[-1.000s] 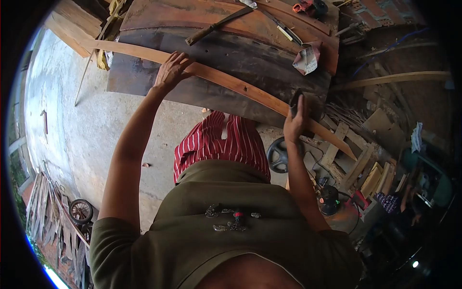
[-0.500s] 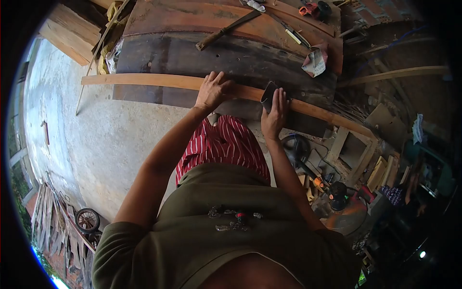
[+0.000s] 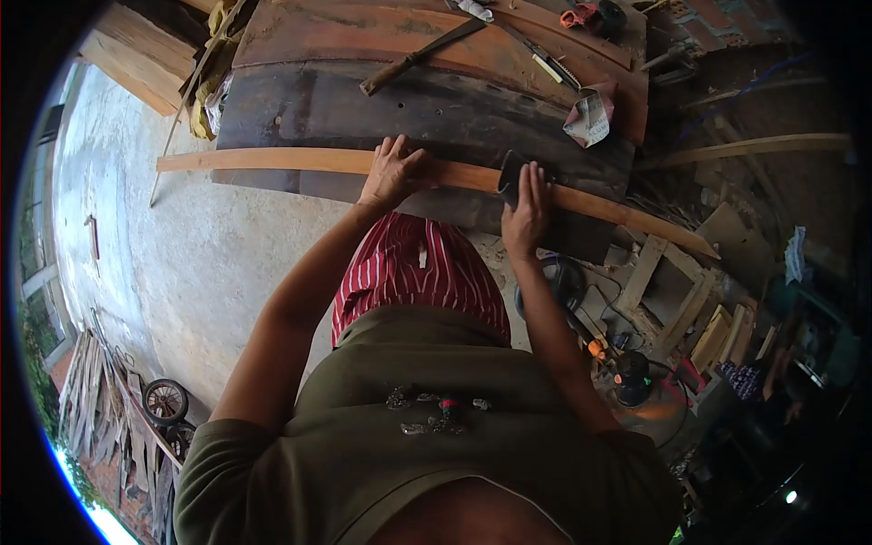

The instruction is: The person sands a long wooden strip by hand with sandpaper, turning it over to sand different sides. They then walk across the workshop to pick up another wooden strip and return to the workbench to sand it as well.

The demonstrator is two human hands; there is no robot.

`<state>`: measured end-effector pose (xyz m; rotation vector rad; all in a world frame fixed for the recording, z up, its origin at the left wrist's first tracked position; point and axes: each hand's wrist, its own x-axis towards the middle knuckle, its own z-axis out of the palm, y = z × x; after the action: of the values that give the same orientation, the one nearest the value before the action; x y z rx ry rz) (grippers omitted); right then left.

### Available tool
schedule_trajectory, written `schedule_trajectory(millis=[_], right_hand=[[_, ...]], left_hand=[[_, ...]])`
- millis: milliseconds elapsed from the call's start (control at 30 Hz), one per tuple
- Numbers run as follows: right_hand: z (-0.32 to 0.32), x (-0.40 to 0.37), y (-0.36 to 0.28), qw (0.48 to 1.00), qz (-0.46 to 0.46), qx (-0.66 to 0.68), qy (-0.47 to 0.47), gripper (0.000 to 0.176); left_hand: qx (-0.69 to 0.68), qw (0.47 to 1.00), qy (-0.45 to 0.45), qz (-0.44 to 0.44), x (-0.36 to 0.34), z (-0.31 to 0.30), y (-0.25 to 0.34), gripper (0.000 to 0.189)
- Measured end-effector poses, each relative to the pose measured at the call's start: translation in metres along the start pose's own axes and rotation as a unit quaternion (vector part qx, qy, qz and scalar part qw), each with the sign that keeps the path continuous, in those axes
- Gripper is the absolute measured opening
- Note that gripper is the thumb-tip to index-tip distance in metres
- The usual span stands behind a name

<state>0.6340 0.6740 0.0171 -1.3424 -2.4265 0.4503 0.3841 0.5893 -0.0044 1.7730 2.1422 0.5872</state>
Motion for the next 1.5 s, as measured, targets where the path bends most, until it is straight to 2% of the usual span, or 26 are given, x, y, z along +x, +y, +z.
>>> schedule_trajectory(millis=[67,167,200,267,333,367,433,567,600,667,700,733,800,833,900,933,967,1033,1100,1200,1233,1267,1333,1367,1400,1500], right_hand=[[0.022,-0.009,-0.044,0.980,-0.137,0.125,-0.069,0.077],[0.012,-0.008,-0.034,0.968,-0.177,0.140,-0.108,0.071],[0.004,-0.005,-0.018,0.974,-0.162,0.153,-0.045,0.067],[-0.019,0.000,0.023,0.989,-0.089,0.115,0.014,0.063],[-0.045,0.007,0.072,0.996,-0.042,0.056,0.060,0.059],[-0.055,0.012,0.095,0.996,-0.038,0.053,0.062,0.059],[-0.068,0.018,0.128,0.991,0.027,-0.062,0.119,0.059],[-0.059,0.014,0.117,0.994,0.045,-0.078,0.063,0.061],[-0.050,0.008,0.095,0.997,0.060,0.007,0.043,0.068],[-0.034,0.001,0.059,0.999,0.024,0.023,0.004,0.082],[-0.026,-0.003,0.044,0.998,-0.001,0.064,-0.005,0.080],[-0.027,-0.003,0.036,0.998,-0.045,0.031,-0.013,0.077],[-0.044,-0.003,0.032,0.994,-0.068,0.073,-0.054,0.072],[-0.050,-0.003,0.039,0.994,-0.064,0.072,-0.055,0.072],[-0.070,0.000,0.073,0.998,0.014,0.053,-0.004,0.071],[-0.074,0.000,0.097,0.998,0.013,0.053,-0.006,0.071],[-0.072,-0.003,0.126,0.999,0.028,-0.004,0.034,0.069],[-0.065,-0.002,0.132,0.994,0.041,-0.059,0.077,0.066],[-0.049,-0.002,0.090,0.996,0.039,0.005,0.079,0.059],[-0.024,-0.007,0.007,0.993,-0.080,0.080,-0.019,0.059],[-0.012,-0.009,0.001,0.987,-0.126,0.090,-0.045,0.062],[-0.012,-0.006,0.007,0.987,-0.124,0.091,-0.041,0.062],[-0.026,0.002,0.039,0.985,-0.160,-0.001,-0.064,0.068],[-0.047,0.006,0.056,0.993,-0.104,0.032,-0.046,0.073],[-0.062,0.012,0.082,0.998,-0.055,0.009,-0.019,0.069],[-0.089,0.023,0.168,0.988,0.060,-0.129,0.056,0.041]], left_hand=[[0.014,1.000,-0.002,0.003,0.001,-0.002,-0.003,0.050],[0.016,0.997,-0.054,0.045,0.006,-0.004,-0.007,0.048],[0.018,0.996,-0.049,0.073,0.008,-0.010,-0.004,0.048],[0.016,0.994,-0.042,0.104,0.008,-0.012,0.001,0.048],[0.102,0.988,0.003,0.117,0.003,-0.010,-0.003,0.046],[0.126,0.987,0.021,0.093,-0.001,-0.008,-0.008,0.046],[0.143,0.986,0.027,0.082,-0.002,-0.015,-0.020,0.047],[0.029,0.994,-0.003,0.101,0.002,-0.039,-0.041,0.052],[0.021,0.993,-0.017,0.118,0.000,-0.036,-0.051,0.049],[0.024,0.993,-0.010,0.112,-0.001,-0.041,-0.045,0.047],[0.027,0.995,-0.008,0.099,-0.006,-0.042,-0.041,0.045],[0.026,0.995,-0.010,0.100,-0.012,-0.039,-0.041,0.045],[0.071,0.995,-0.011,0.071,-0.018,-0.034,-0.040,0.042],[0.055,0.996,0.011,0.073,-0.021,-0.031,-0.040,0.033],[0.035,0.996,0.024,0.077,-0.019,-0.038,-0.032,0.030],[0.017,0.996,0.040,0.082,-0.019,-0.040,-0.029,0.026],[0.024,0.996,0.039,0.081,-0.019,-0.039,-0.029,0.023],[0.024,0.996,0.028,0.077,-0.020,-0.038,-0.029,0.023],[0.021,0.997,0.014,0.079,-0.021,-0.035,-0.029,0.022],[-0.004,0.993,0.050,0.110,-0.019,-0.030,-0.026,0.020],[-0.001,0.994,0.043,0.099,-0.021,-0.031,-0.025,0.020],[0.004,0.995,0.036,0.088,-0.021,-0.033,-0.025,0.019],[0.003,0.995,0.041,0.090,-0.020,-0.033,-0.026,0.018],[-0.002,0.995,0.045,0.086,-0.020,-0.032,-0.025,0.017],[-0.002,0.995,0.048,0.084,-0.021,-0.031,-0.023,0.017],[0.025,0.997,0.021,0.069,-0.026,-0.030,-0.024,0.015]])
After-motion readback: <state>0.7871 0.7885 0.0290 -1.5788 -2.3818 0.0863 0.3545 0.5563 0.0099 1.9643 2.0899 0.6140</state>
